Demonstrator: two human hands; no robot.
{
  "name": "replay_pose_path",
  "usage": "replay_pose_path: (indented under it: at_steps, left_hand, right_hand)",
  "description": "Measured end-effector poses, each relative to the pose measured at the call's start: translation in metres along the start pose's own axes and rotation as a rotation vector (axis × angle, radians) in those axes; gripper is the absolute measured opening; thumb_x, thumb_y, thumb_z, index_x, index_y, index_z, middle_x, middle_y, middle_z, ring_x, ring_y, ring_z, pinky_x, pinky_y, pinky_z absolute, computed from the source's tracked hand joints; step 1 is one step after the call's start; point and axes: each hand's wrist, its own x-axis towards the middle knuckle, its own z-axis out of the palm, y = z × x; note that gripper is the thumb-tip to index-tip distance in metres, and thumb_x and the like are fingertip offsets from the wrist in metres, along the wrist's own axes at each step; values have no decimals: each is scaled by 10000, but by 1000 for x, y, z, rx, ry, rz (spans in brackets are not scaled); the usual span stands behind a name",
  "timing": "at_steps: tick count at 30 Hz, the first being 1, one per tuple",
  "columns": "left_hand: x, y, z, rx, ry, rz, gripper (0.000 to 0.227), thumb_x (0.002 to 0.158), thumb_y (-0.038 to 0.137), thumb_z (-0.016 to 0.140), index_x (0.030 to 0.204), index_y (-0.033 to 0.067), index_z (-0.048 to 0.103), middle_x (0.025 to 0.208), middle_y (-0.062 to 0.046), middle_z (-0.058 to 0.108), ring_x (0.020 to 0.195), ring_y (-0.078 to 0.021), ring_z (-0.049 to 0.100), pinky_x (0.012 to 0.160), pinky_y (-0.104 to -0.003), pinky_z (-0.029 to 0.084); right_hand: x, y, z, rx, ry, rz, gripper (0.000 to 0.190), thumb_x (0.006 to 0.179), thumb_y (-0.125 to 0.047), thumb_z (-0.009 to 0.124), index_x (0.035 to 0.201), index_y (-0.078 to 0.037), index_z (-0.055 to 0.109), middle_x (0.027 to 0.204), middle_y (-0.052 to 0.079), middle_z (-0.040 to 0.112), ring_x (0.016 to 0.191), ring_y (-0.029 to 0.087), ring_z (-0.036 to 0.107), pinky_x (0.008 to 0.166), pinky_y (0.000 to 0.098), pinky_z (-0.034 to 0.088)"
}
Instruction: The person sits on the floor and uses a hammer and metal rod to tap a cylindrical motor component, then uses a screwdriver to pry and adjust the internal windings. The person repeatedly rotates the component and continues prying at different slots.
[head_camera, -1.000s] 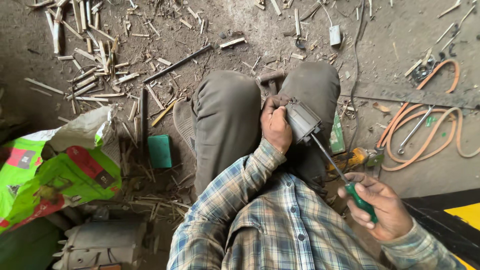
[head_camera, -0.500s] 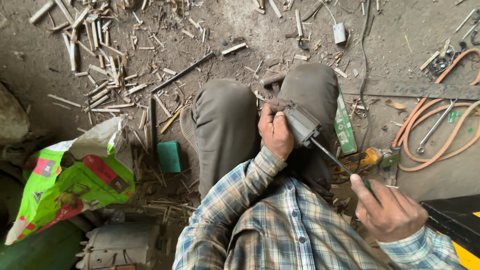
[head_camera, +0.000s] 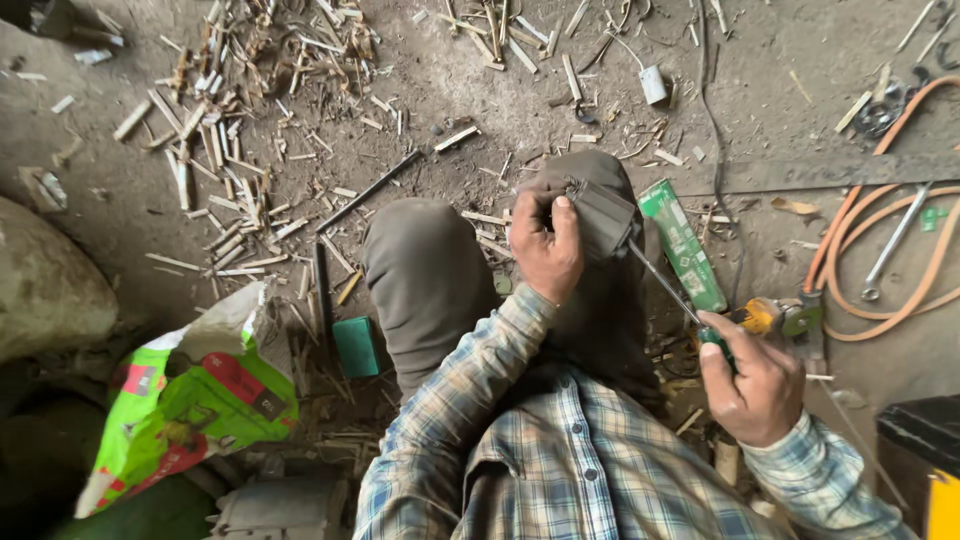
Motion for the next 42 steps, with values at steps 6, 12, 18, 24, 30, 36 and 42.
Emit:
replay_pose_path:
  at_steps: [6,12,18,24,30,36,42]
  left_hand:
    - [11,-12,-9,-169,-163,-199,159,1011,113,627,1111,-9,612,987,-124,623,879,-167,574,824,-309,491]
    - [38,4,-4,33,-357,189,378,1034,295,479,1245,4,598,1286,-162,622,1271,-292,547,1132,-392,389]
    - [53,8,-8,-12,-634,-5,411,1042,287,469,1209,-43,647,1209,-155,684,1192,-275,648,1093,-367,484]
    - [51,0,-11,-42,-573,-9,424,1041,284,454,1167,-70,650,1153,-167,703,1139,-268,670,1059,-358,502]
    - [54,3,-8,-48,-581,5,407,1017,276,480,1147,-71,650,1135,-177,703,1118,-277,682,1045,-361,520]
    - [53,1,-13,-63,-570,18,441,1013,309,484,1164,-71,650,1150,-184,698,1125,-287,675,1048,-368,509]
    - [57,4,-15,-72,-578,109,465,1011,327,466,1164,-59,674,1194,-205,710,1174,-322,673,1083,-392,492]
  right_hand:
    - [2,46,5,478,-189,60,362,956,-117,666,1299,-2,672,1041,105,767,891,175,692,801,286,530]
    - [8,96,21,1183,-452,637,414,963,-137,581,1346,10,634,935,114,718,559,125,525,460,248,402]
    - [8,117,34,1544,-607,754,370,1006,-171,578,1320,22,607,920,155,729,467,94,481,393,225,379]
    - [7,82,32,291,-138,41,384,956,-144,685,1332,-68,690,755,60,686,498,96,513,441,246,431]
    - [10,45,7,-115,165,-202,401,934,-138,690,1321,-35,673,842,76,710,564,101,573,458,247,465]
    - [8,60,10,973,-307,444,420,912,-132,695,1309,-2,656,928,91,734,630,106,632,475,248,500]
    - [16,94,14,1593,-627,754,436,919,-72,637,1332,55,585,1098,151,715,550,134,565,373,236,428]
